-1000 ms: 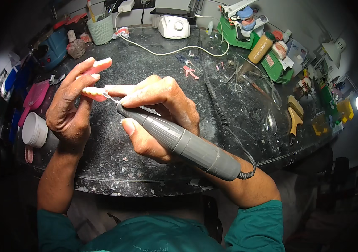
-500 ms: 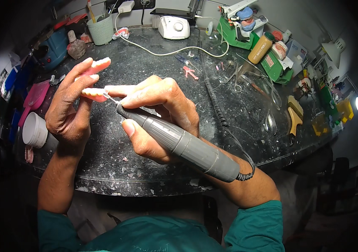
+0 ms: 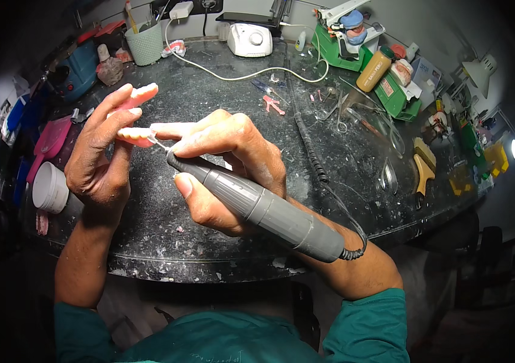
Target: The person sands the inner and outer surfaces of a pink dental prosthetic using a rotary tool.
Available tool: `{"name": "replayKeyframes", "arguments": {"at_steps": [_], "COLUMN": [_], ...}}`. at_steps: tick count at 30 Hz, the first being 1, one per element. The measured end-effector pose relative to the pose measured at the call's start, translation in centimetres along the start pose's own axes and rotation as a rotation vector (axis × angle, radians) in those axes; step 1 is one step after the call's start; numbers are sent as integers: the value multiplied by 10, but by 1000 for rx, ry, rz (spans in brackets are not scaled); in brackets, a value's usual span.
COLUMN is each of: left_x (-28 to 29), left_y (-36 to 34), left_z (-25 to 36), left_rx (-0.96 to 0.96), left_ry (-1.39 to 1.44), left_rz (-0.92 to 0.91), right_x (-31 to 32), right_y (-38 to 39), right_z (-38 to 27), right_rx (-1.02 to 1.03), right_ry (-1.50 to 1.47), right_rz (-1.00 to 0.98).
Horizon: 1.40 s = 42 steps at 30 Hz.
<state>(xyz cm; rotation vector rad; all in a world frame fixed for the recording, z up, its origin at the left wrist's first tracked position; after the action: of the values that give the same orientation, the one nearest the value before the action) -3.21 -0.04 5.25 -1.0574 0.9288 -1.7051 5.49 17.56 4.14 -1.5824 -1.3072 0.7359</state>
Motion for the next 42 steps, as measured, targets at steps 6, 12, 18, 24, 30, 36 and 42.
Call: {"name": "replayKeyframes", "arguments": {"at_steps": [6, 12, 18, 24, 30, 36, 42], "left_x": [0, 0, 0, 2, 2, 2, 1], "left_y": [0, 1, -1, -3, -3, -3, -3], "left_z": [0, -2, 3, 6, 6, 6, 6], "left_rx": [-11, -19, -24, -21, -30, -38, -32], "left_ry": [3, 28, -22, -97, -106, -130, -96], "left_rz": [0, 8, 7, -14, -25, -23, -14], "right_x": [1, 0, 2, 1, 2, 2, 0], "right_y": [-1, 0, -3, -2, -4, -3, -3], "right_z": [-2, -1, -3, -1, -5, -5, -1], "right_rx": [-8, -20, 6, 0, -51, -65, -16], "right_ry": [-3, 18, 28, 32, 26, 61, 0], "right_rz": [4, 20, -22, -55, -44, -40, -16]}}
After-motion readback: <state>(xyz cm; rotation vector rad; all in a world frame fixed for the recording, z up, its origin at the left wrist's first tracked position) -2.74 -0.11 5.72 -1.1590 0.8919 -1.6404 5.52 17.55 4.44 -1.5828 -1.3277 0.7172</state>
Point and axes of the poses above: each hand's wrist, its own y-axis away from the middle knuckle, its own x-axis out of the back of the hand, z = x × y, the point moved 4 cm from there along -y, towards the middle knuckle, and after that the axes turned 9 degrees about y, right-handed, at the moved point
